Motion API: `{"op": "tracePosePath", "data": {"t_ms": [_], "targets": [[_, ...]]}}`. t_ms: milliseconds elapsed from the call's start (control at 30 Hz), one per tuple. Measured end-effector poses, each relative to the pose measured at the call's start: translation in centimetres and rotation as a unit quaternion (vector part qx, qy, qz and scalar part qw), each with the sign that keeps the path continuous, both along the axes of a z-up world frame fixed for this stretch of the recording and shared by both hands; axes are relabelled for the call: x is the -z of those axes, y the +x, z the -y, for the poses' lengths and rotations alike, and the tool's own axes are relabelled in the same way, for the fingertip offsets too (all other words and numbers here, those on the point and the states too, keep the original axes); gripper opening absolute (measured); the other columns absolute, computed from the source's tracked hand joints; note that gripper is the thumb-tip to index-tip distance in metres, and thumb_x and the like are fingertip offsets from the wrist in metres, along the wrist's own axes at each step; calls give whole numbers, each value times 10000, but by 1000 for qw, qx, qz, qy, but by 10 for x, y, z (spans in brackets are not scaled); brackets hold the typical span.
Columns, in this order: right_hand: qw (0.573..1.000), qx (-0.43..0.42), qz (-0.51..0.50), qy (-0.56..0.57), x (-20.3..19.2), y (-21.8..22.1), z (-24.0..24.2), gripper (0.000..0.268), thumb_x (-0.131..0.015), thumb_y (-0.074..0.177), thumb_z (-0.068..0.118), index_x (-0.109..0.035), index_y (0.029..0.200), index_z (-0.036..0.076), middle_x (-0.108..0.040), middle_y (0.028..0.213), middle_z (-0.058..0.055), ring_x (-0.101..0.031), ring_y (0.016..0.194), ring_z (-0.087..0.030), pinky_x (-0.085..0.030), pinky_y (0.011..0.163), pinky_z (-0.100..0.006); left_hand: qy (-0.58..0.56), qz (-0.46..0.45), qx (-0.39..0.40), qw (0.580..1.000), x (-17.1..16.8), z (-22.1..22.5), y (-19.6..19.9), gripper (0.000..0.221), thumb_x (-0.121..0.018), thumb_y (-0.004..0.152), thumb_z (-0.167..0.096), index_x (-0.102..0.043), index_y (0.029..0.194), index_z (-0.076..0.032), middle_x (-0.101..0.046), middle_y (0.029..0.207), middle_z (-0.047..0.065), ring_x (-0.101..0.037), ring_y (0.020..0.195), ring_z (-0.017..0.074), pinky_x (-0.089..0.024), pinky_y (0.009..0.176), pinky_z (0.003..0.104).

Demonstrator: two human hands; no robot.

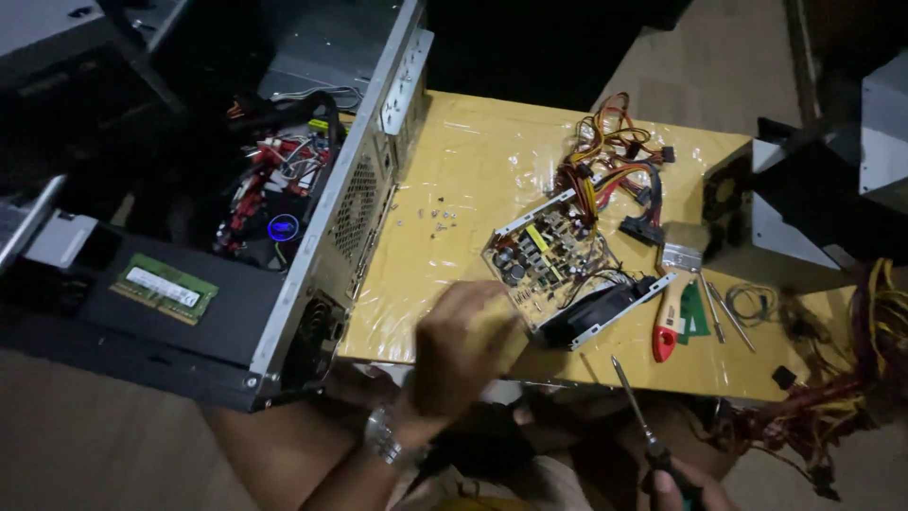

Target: Disassembling a computer power supply unit by unscrewing the casing and removing the internal cooling fan.

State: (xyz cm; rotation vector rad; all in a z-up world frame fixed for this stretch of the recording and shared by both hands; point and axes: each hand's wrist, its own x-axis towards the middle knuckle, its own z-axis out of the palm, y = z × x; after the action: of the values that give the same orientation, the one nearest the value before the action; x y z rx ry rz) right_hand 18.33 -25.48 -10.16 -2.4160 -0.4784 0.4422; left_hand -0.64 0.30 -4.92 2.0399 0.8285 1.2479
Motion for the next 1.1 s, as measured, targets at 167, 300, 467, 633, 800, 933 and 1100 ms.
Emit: {"op": "tracePosePath", "data": {"t_ms": [167, 300, 467, 633, 800, 933, 1100], "targets": [[999, -29, 6, -22, 0, 0, -13, 398, -689, 909, 396, -804, 1198, 148, -808, 1006, -110, -740, 934, -250, -549, 854, -346, -97, -135, -150, 975, 15, -36, -20, 324, -545, 1015, -193, -648, 1246, 11, -699, 1166, 166, -669, 1066, 280, -579, 933, 389], [981, -155, 115, -2, 9, 9, -15, 328, -646, 876, 455, -802, 1135, 329, -799, 984, 57, -715, 931, -138, -537, 851, -281, -35, -199, -208, 957, 24, -55, -18, 264, -589, 1019, -96, -635, 1247, 29, -638, 1000, 134, -608, 859, 218, -550, 694, 290], [948, -121, -275, 104, 121, 108, -15, 442, -774, 808, 91, -735, 1244, 154, -442, 1593, 46, -361, 1472, -108, -180, 1212, -184, -62, -220, -228, 947, 15, -73, -9, 189, -537, 1041, -69, -640, 1179, 9, -618, 975, 134, -592, 752, 201, -536, 565, 272], [934, -336, 122, 19, 91, 71, 2, 376, -674, 782, 546, -848, 1027, 320, -837, 953, 42, -761, 954, -145, -507, 945, -242, -56, -304, -222, 925, 7, -85, 0, 170, -488, 1070, -31, -638, 1029, 37, -596, 800, 137, -506, 558, 202, -412, 424, 329], [957, -234, -130, -107, 48, 66, -23, 455, -717, 816, 450, -791, 1251, 338, -770, 1300, 51, -646, 1305, -110, -432, 1142, -293, -72, -359, -248, 897, 11, -93, 11, 118, -602, 1016, -19, -694, 1025, 55, -694, 952, 218, -662, 641, 210, -593, 516, 250], [885, -334, -271, -176, 126, 122, -12, 608, -753, 813, 492, -722, 1394, 313, -653, 1511, 26, -524, 1474, -117, -310, 1269, -306, -25, -334, -241, 911, 19, -78, 2, 136, -572, 1045, -75, -684, 1004, -9, -687, 970, 136, -642, 797, 231, -565, 676, 318], [913, -336, -147, -181, 143, 125, 20, 502, -714, 788, 560, -781, 1260, 405, -843, 1213, 42, -739, 1244, -134, -500, 1106, -300, -54, -182, -205, 960, -2, -16, -23, 113, -590, 1007, -37, -667, 1076, 9, -697, 924, 98, -665, 775, 163, -572, 639, 238]]}}
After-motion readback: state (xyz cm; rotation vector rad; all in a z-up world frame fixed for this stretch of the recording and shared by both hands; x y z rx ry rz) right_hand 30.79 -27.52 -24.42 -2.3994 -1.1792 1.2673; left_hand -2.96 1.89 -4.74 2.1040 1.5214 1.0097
